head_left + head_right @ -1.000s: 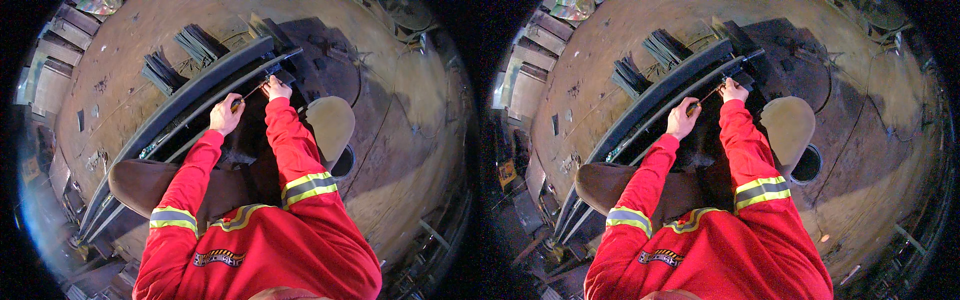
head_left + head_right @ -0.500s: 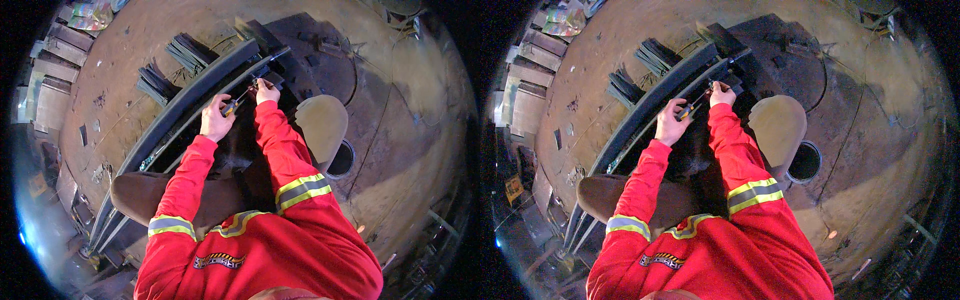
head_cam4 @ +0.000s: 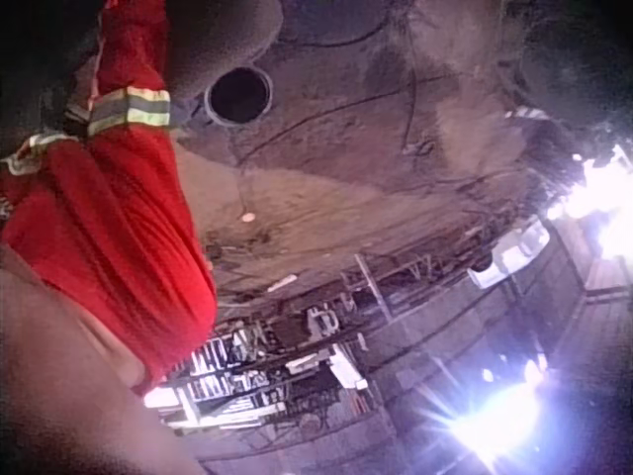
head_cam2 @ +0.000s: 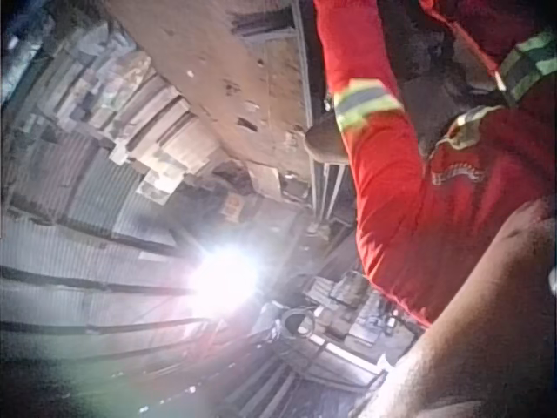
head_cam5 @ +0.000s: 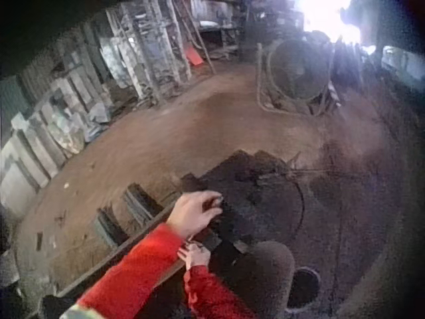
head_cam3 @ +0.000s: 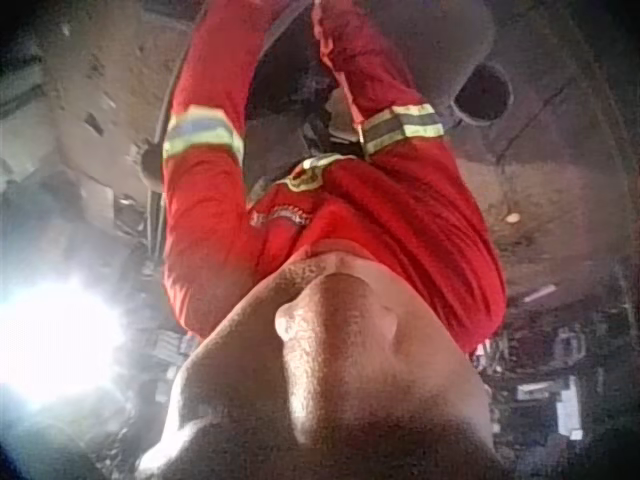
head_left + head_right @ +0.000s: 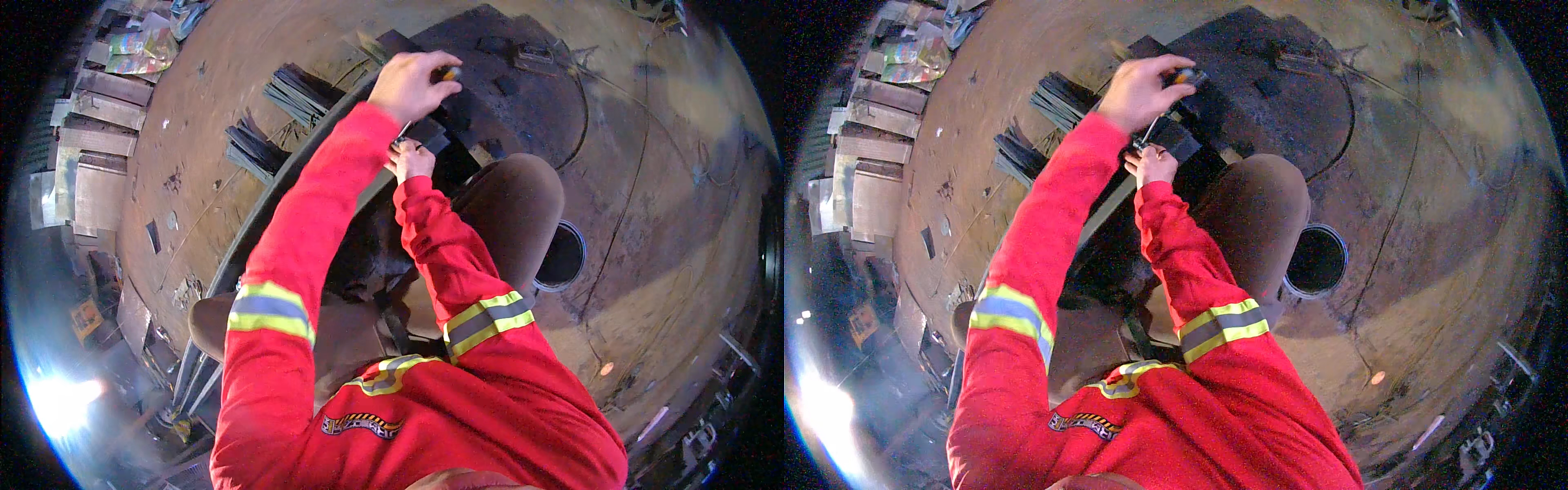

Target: The person sits on the floor and uses a screwdriver to tighten screws on a long, curved metal frame. They then insert a thin metal strip into a groove along the frame and secure it by hand.

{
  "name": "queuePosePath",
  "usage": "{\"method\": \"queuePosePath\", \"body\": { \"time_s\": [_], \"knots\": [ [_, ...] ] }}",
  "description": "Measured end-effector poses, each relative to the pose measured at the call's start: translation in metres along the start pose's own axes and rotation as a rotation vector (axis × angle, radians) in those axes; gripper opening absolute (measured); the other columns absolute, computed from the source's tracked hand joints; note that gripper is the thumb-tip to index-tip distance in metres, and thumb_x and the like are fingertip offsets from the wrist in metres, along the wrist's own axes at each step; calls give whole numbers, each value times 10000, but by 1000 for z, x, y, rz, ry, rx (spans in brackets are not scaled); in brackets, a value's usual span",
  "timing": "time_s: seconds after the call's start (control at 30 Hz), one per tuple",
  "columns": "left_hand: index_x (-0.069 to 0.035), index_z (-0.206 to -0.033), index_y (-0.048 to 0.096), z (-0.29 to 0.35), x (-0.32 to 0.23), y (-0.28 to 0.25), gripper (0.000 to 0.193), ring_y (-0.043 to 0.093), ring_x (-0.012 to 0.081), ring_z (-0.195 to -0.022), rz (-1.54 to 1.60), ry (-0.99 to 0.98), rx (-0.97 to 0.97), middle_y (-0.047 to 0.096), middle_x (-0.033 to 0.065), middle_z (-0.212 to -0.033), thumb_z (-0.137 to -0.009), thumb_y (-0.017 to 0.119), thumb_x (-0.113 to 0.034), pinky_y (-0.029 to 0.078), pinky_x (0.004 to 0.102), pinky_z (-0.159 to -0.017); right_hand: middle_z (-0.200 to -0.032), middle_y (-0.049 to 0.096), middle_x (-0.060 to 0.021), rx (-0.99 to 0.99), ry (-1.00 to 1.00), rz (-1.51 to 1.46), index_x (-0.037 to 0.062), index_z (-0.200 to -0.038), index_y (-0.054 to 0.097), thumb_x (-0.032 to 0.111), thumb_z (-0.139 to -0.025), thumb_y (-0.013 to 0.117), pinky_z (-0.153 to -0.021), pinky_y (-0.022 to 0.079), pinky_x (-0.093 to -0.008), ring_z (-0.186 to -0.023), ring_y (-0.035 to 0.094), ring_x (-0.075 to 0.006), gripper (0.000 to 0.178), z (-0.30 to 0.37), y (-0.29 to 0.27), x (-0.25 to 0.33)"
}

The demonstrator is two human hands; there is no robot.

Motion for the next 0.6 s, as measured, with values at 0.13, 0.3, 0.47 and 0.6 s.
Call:
{"method": "queuePosePath", "body": {
  "time_s": [0.13, 0.3, 0.47, 0.6],
  "knots": [
    [-195, -1076, 678, -44, 50, 65, 402, 641, 280, -961, -422, -198, 390, 685, 75, -984, -741, 693, -417, 513, 412, -826, -814, 627, -73, -32, -209, 222, 30, -908, 599, 114, -915, 477, -719, 521, -377, -772, 643, -245, 148, 12, 7, -5],
    [-163, -1069, 662, -40, 70, 117, 408, 629, 298, -1010, -464, -304, 488, 677, 95, -1024, -782, 649, -453, 511, 452, -833, -913, 673, -63, 114, -184, -100, 33, -950, 659, 162, -914, 519, -730, 505, -327, -772, 631, -194, 194, -41, -13, -22],
    [-81, -1128, 555, -48, 40, 120, 418, 653, 335, -893, -503, -103, 392, 674, 153, -932, -873, 564, -412, 529, 460, -750, -962, 671, -78, 33, -194, 208, 45, -977, 648, 196, -898, 555, -728, 526, -375, -788, 643, -226, 195, -71, -34, -42],
    [-79, -1145, 513, -75, -1, 69, 398, 665, 336, -681, -474, 182, 21, 659, 147, -682, -892, 556, -384, 536, 430, -594, -972, 666, -106, 147, -259, -45, 31, -1047, 609, 153, -898, 557, -746, 535, -409, -802, 650, -255, 200, -45, -7, -45]
  ]
}}
Point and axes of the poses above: each hand's wrist, its own z-axis away from the middle knuckle, its own y-axis out of the palm, x = y × z, the point moved 5 cm from there along -z, towards the middle knuckle
